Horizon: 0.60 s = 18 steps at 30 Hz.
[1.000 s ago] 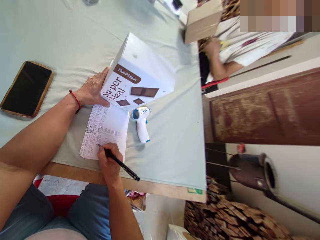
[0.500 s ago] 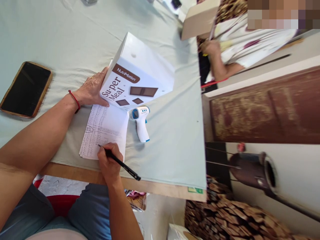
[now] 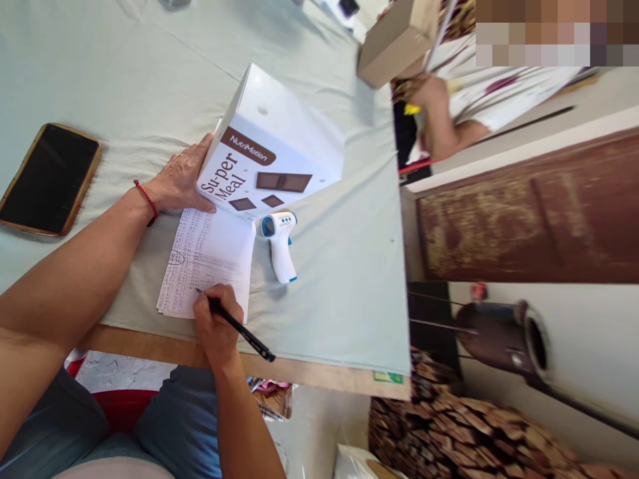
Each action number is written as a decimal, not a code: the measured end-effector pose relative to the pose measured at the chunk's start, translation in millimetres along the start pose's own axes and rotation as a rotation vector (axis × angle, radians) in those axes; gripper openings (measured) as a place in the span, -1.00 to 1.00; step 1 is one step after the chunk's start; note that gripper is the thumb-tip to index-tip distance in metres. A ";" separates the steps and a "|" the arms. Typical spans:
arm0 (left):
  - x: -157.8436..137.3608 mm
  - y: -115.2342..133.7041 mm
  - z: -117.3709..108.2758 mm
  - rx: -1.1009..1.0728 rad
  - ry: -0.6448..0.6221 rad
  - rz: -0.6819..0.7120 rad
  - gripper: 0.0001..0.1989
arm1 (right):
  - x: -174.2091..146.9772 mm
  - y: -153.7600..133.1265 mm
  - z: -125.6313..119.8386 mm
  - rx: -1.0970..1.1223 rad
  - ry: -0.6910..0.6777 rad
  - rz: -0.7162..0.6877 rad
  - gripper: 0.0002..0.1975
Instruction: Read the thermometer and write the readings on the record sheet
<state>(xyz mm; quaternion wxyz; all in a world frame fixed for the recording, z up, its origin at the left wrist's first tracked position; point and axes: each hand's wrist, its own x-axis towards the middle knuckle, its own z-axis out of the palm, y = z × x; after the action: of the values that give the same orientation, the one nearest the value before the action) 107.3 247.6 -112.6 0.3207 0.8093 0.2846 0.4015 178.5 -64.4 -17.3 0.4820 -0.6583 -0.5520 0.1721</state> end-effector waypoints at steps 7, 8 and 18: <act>-8.1 25.9 -19.9 0.057 -0.008 -0.003 -0.12 | -1.7 2.8 0.2 0.020 0.057 0.028 -0.90; -9.3 29.8 -22.6 0.062 -0.012 -0.001 -0.14 | -1.5 3.1 0.3 0.010 0.065 0.029 -0.90; -13.4 52.0 -35.9 0.099 -0.114 0.007 -0.13 | -7.1 -2.8 -1.6 -0.137 0.202 -0.131 -0.90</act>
<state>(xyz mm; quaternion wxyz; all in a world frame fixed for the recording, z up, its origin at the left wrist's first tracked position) 81.0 215.5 -63.1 0.2945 0.8467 0.2827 0.3412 175.8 -71.7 -16.4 0.4994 -0.6661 -0.5528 0.0350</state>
